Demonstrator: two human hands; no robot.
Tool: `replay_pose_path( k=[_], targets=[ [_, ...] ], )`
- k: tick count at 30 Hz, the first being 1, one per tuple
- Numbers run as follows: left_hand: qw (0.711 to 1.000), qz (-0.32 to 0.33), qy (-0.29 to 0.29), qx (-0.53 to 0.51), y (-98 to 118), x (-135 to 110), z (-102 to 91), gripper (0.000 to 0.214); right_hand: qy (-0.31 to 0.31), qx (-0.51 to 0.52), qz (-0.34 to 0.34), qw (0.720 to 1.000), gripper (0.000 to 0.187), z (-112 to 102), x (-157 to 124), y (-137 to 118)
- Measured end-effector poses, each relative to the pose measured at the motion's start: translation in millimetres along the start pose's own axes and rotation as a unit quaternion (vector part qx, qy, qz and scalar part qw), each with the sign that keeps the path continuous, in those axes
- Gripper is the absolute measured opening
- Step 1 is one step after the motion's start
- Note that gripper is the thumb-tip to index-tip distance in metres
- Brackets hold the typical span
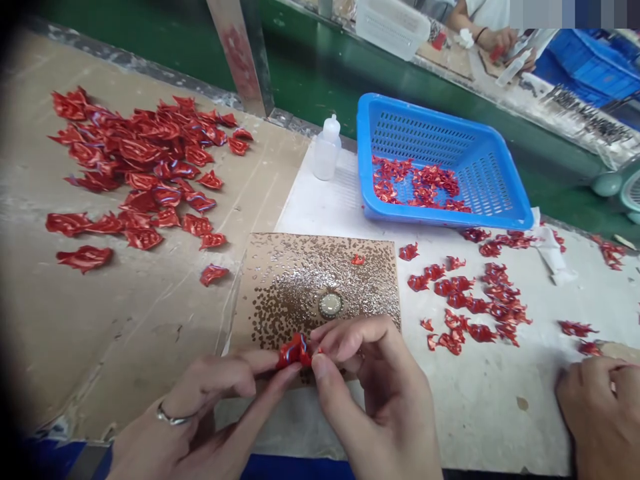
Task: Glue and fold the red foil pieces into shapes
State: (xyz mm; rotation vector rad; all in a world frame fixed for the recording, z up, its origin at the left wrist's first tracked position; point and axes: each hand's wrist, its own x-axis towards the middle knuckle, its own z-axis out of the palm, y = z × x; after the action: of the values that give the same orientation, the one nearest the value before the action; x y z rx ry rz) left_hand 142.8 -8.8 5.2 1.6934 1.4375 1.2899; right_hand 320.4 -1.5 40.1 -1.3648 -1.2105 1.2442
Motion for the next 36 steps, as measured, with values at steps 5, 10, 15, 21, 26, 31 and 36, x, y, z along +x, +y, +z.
replay_pose_path(
  k=[5, 10, 15, 21, 26, 31, 36],
  targets=[
    [1.0, 0.003, -0.009, 0.015, 3.0, 1.2, 1.2, 0.024, -0.001, 0.021, 0.01, 1.0, 0.018, 3.0, 2.8, 1.0],
    [1.0, 0.024, 0.002, 0.02, 1.0, 2.2, 1.4, 0.026, -0.003, 0.019, 0.016, 1.0, 0.018, 5.0, 3.6, 3.2],
    [0.997, 0.069, 0.032, 0.013, -4.9, 2.9, 5.0, 0.026, 0.003, 0.003, 0.002, 1.0, 0.017, 7.4, 3.2, 4.9],
    [0.997, 0.077, -0.005, -0.006, -4.1, 0.7, -1.9, 0.03, -0.008, 0.004, 0.031, 0.999, 0.017, 5.9, 3.0, 2.5],
    [0.995, 0.089, -0.037, -0.014, -3.8, 3.7, -7.5, 0.029, -0.03, 0.033, 0.064, 0.997, 0.018, 4.0, 3.8, 1.3],
    [0.997, 0.078, -0.02, -0.002, -2.8, 3.4, 3.3, 0.019, 0.001, 0.036, 0.038, 0.999, 0.016, 3.2, 0.6, 5.8],
    [0.998, -0.024, -0.027, -0.05, -2.4, -0.6, 6.8, 0.014, 0.023, 0.027, 0.037, 0.999, 0.016, -1.1, -5.2, 0.5]
  ],
)
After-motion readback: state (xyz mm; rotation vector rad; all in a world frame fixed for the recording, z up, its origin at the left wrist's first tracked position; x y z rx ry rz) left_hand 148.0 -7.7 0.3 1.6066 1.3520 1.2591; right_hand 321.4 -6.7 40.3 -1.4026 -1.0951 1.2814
